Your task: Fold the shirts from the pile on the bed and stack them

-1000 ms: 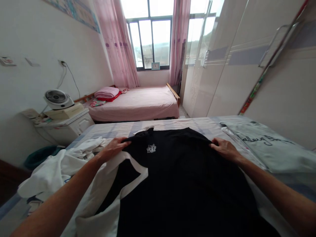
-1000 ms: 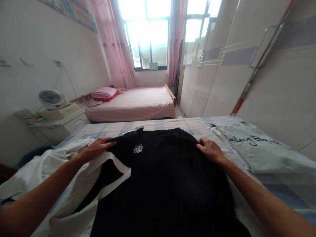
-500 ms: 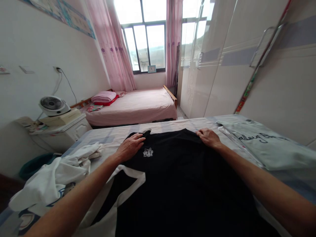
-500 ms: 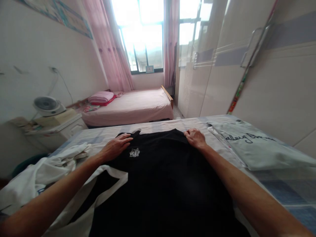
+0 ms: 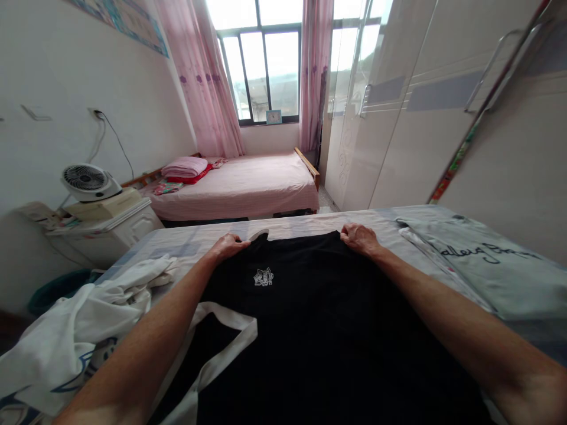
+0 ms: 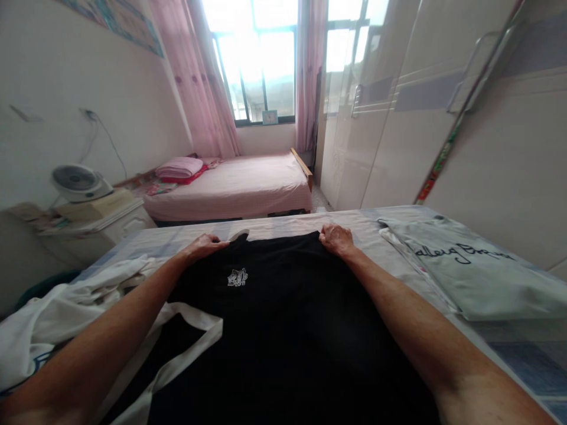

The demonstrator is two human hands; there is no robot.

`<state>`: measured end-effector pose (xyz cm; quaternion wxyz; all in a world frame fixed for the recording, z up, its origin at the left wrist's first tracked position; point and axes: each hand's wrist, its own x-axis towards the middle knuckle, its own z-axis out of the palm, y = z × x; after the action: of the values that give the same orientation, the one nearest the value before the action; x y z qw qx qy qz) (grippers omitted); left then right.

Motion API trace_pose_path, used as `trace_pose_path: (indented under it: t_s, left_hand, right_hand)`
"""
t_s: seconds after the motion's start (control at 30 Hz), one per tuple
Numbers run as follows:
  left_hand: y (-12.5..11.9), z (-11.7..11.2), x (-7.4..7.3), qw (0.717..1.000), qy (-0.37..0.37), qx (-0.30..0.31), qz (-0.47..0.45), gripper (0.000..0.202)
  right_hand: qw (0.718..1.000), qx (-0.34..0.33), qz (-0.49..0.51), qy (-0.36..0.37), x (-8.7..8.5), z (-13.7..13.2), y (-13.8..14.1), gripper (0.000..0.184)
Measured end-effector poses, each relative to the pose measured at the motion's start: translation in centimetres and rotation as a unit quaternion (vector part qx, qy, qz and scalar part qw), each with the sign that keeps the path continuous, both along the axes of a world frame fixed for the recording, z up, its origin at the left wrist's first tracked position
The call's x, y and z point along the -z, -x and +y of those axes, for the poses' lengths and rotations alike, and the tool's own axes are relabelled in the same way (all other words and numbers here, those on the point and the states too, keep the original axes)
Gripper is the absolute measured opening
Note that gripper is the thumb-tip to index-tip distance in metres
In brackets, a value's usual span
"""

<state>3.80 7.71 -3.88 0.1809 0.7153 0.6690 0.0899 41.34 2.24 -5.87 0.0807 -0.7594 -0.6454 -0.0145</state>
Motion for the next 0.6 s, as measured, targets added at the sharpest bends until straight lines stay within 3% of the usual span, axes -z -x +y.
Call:
trace_pose_path:
  t_s: [0.1,0.17,0.33,0.47,0.6]
  left_hand:
    - [0.1,0.1,0.0,1.000,0.009,-0.015,-0.021,0.046]
    - [0.1,0.2,-0.3,0.999,0.028,-0.013,-0.014,0.046]
    - [0.1,-0.4,-1.4,0.994,0.098,0.042,-0.021,0.032]
    - [0.5,-1.2,-1.9,0.993,0.042,0.079,-0.072,0.022]
    - [0.9,-1.1,-2.8,0.988,-0.032,0.044,-0.146,0.023]
  right_hand:
    - [1.000,0.000,0.005,0.005,0.1,0.4,0.1,0.032]
    - [1.000,-0.015,0.006,0.009,0.2,0.6,0.3,0.025]
    - [0.999,-0.019,0.037,-0.013,0.3,1.0,0.6,0.020]
    - [0.995,-0.009,0.097,-0.033,-0.2,1.3,0.1,0.025]
    - [0.989,-0.003,0.132,-0.069,-1.6,1.6,-0.3,0.029]
